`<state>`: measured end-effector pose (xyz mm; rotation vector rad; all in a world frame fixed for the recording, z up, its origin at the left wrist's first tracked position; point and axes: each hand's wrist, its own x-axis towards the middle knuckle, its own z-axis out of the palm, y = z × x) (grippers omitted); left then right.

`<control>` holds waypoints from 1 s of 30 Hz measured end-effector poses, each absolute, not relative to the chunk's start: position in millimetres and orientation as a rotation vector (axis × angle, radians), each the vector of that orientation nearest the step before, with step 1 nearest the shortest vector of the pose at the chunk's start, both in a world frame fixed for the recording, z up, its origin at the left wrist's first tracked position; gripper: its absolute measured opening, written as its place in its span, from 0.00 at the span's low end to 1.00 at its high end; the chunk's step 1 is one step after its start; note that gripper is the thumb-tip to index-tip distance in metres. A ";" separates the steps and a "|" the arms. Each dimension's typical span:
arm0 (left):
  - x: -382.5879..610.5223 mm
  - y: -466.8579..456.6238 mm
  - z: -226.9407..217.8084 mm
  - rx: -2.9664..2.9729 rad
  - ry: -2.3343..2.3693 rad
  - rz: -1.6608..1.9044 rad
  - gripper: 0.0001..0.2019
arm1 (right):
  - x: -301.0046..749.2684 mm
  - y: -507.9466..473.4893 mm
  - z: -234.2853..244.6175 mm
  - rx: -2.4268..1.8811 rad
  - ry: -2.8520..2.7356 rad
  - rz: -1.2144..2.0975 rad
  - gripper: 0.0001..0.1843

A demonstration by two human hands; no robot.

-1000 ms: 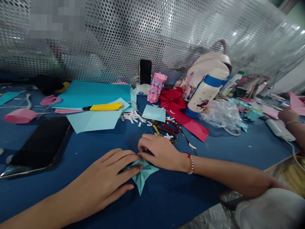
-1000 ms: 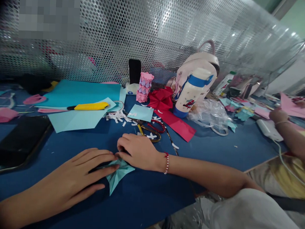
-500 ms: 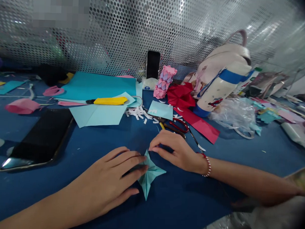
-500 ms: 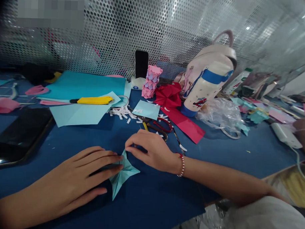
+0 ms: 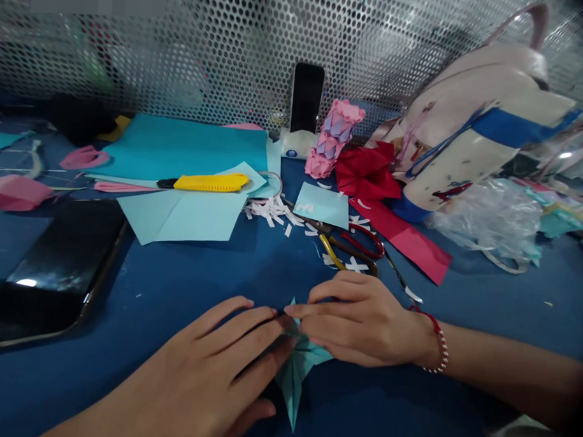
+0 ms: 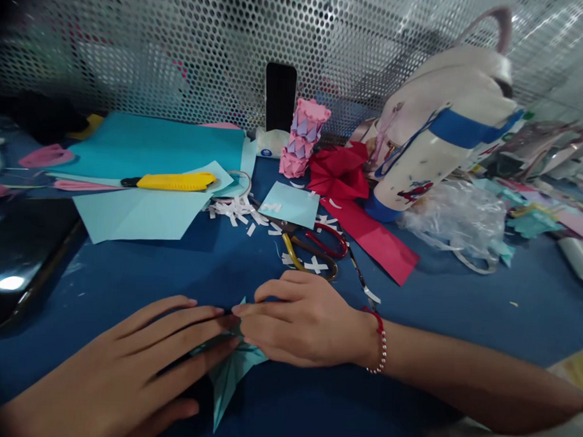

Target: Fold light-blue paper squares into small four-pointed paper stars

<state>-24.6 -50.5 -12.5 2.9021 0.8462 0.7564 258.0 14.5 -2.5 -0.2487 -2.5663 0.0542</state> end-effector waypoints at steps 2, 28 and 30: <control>-25.0 -50.9 -12.7 2.902 0.837 0.743 0.21 | 256.3 14.6 -2.5 -0.268 -2.550 0.069 0.12; -33.7 -48.8 -28.9 2.892 0.815 0.687 0.20 | 258.7 13.5 3.0 -0.493 -2.527 0.101 0.14; -36.3 -48.3 -30.7 2.901 0.800 0.660 0.21 | 261.8 12.8 1.3 -0.399 -2.513 0.109 0.15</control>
